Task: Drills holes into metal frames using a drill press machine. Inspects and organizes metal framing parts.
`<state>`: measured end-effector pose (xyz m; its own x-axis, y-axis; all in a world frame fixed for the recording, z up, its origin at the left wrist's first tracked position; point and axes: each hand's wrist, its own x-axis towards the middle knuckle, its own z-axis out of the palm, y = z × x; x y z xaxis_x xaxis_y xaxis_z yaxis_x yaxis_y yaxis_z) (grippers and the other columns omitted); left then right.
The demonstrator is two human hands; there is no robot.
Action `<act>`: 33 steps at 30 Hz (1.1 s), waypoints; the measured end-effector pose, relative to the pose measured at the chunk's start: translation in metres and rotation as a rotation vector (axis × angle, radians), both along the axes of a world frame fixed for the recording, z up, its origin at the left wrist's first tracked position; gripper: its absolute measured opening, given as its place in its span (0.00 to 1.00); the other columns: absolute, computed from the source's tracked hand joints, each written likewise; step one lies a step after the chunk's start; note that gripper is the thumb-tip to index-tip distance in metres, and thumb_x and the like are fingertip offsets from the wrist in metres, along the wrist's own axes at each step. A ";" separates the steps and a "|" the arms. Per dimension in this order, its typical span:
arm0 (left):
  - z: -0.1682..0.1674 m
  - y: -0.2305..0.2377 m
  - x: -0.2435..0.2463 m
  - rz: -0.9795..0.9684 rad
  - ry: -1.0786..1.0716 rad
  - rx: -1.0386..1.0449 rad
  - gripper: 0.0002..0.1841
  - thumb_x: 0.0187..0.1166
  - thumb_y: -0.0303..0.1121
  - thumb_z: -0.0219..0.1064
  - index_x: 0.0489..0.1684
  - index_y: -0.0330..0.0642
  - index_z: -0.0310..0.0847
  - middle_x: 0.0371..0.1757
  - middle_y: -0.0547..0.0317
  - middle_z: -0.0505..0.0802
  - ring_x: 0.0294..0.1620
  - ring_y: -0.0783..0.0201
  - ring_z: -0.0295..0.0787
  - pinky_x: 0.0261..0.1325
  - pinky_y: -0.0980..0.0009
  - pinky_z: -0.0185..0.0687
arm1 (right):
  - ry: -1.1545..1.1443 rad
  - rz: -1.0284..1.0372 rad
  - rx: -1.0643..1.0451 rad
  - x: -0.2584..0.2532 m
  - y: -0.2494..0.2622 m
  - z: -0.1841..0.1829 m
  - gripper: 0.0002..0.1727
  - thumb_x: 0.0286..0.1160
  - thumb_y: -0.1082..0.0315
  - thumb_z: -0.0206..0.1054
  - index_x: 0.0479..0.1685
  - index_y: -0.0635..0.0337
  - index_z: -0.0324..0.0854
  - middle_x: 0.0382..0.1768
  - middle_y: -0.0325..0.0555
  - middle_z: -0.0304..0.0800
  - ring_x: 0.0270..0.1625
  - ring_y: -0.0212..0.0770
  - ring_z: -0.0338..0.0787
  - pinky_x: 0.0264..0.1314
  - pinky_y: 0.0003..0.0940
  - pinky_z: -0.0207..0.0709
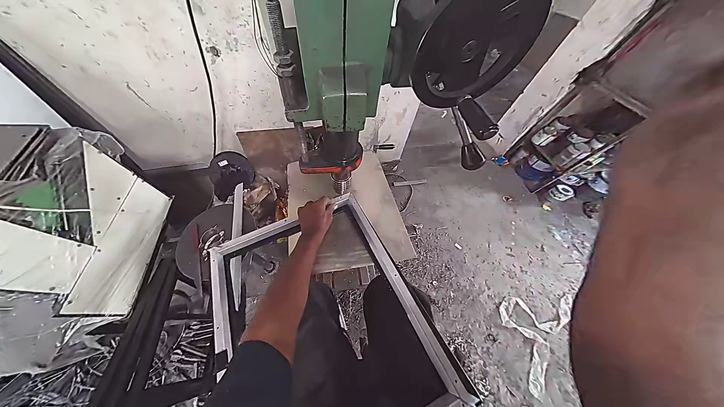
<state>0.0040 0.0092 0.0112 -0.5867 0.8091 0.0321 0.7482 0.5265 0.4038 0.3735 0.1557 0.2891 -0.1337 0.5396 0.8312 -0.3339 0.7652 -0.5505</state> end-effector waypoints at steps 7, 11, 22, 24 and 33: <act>-0.002 -0.005 -0.010 -0.072 -0.078 0.079 0.17 0.88 0.48 0.61 0.64 0.55 0.90 0.57 0.55 0.97 0.63 0.51 0.92 0.72 0.44 0.79 | -1.069 -0.170 -0.475 0.002 -0.158 -0.229 0.49 0.71 0.32 0.66 0.86 0.57 0.65 0.61 0.45 0.91 0.55 0.38 0.93 0.52 0.43 0.91; -0.003 -0.011 -0.011 -0.089 -0.103 0.127 0.19 0.85 0.49 0.65 0.66 0.55 0.90 0.58 0.55 0.97 0.63 0.52 0.92 0.72 0.45 0.82 | -1.279 -0.063 -0.627 0.005 -0.195 -0.283 0.62 0.55 0.27 0.73 0.94 0.41 0.51 0.58 0.45 0.94 0.47 0.48 0.96 0.49 0.61 0.89; 0.012 -0.119 -0.061 0.069 0.145 0.289 0.33 0.80 0.53 0.69 0.86 0.57 0.73 0.86 0.58 0.78 0.89 0.50 0.66 0.88 0.35 0.54 | -1.322 0.060 -0.580 0.006 -0.198 -0.279 0.46 0.81 0.56 0.66 0.98 0.45 0.46 0.81 0.63 0.75 0.77 0.63 0.81 0.77 0.71 0.69; 0.019 -0.160 -0.089 0.222 0.151 0.301 0.33 0.80 0.52 0.70 0.86 0.55 0.72 0.82 0.52 0.82 0.84 0.44 0.73 0.83 0.32 0.61 | -1.304 0.069 -0.581 0.010 -0.198 -0.280 0.46 0.80 0.58 0.67 0.98 0.46 0.46 0.83 0.60 0.73 0.79 0.58 0.80 0.80 0.65 0.69; -0.003 -0.211 -0.147 0.285 -0.104 0.193 0.27 0.84 0.52 0.66 0.81 0.53 0.79 0.74 0.52 0.88 0.77 0.50 0.83 0.80 0.41 0.73 | -1.282 -0.021 -0.580 0.043 -0.200 -0.280 0.47 0.81 0.56 0.66 0.98 0.51 0.44 0.85 0.59 0.71 0.82 0.53 0.78 0.84 0.58 0.68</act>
